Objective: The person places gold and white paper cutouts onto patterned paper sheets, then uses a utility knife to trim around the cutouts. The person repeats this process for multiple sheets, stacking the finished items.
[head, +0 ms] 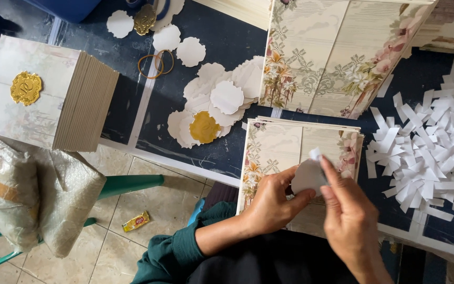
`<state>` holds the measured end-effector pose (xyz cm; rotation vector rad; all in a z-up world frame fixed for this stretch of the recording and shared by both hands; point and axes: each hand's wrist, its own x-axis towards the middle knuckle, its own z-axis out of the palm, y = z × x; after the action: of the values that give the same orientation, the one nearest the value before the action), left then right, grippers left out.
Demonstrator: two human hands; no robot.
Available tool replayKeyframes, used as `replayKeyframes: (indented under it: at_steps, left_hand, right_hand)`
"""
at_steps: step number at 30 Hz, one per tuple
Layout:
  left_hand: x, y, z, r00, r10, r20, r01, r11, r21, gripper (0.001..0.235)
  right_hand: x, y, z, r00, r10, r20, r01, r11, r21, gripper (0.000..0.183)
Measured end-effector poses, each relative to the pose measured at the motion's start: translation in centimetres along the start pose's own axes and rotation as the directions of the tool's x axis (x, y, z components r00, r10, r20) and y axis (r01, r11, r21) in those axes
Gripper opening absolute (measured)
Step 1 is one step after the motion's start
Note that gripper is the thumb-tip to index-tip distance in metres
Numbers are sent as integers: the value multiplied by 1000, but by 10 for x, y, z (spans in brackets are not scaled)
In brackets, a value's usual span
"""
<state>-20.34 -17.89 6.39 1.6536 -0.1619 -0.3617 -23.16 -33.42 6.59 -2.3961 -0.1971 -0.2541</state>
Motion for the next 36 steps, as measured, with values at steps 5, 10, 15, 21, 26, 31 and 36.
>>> replayKeyframes:
  at_steps: [5, 10, 15, 21, 26, 31, 36]
  left_hand:
    - [2, 7, -7, 993, -88, 74, 107, 942, -318, 49]
    - [3, 15, -10, 984, -152, 88, 174, 917, -359, 60]
    - [-1, 25, -14, 993, 3, 114, 21, 979, -204, 45]
    - [23, 8, -36, 964, 250, -88, -170, 838, 519, 65]
    - [47, -11, -35, 916, 367, -161, -120, 634, 764, 56]
    - [49, -8, -47, 879, 407, -249, -386, 913, 132, 45]
    - [32, 4, -48, 864, 427, -268, -370, 898, 240, 48]
  right_hand:
    - [13, 33, -33, 997, -35, -68, 23, 986, -167, 47]
    - [1, 20, -24, 993, 79, -88, -99, 962, -253, 84]
    - [15, -14, -10, 927, -374, -20, 358, 899, -252, 30]
    - [14, 14, -26, 975, -70, -210, 77, 997, 24, 19]
    - [14, 36, -19, 868, 484, 108, -405, 566, 718, 10]
    - [8, 67, -1, 815, 408, 411, -507, 159, 847, 18]
    - [13, 55, 1, 835, 424, 350, -469, 217, 856, 16]
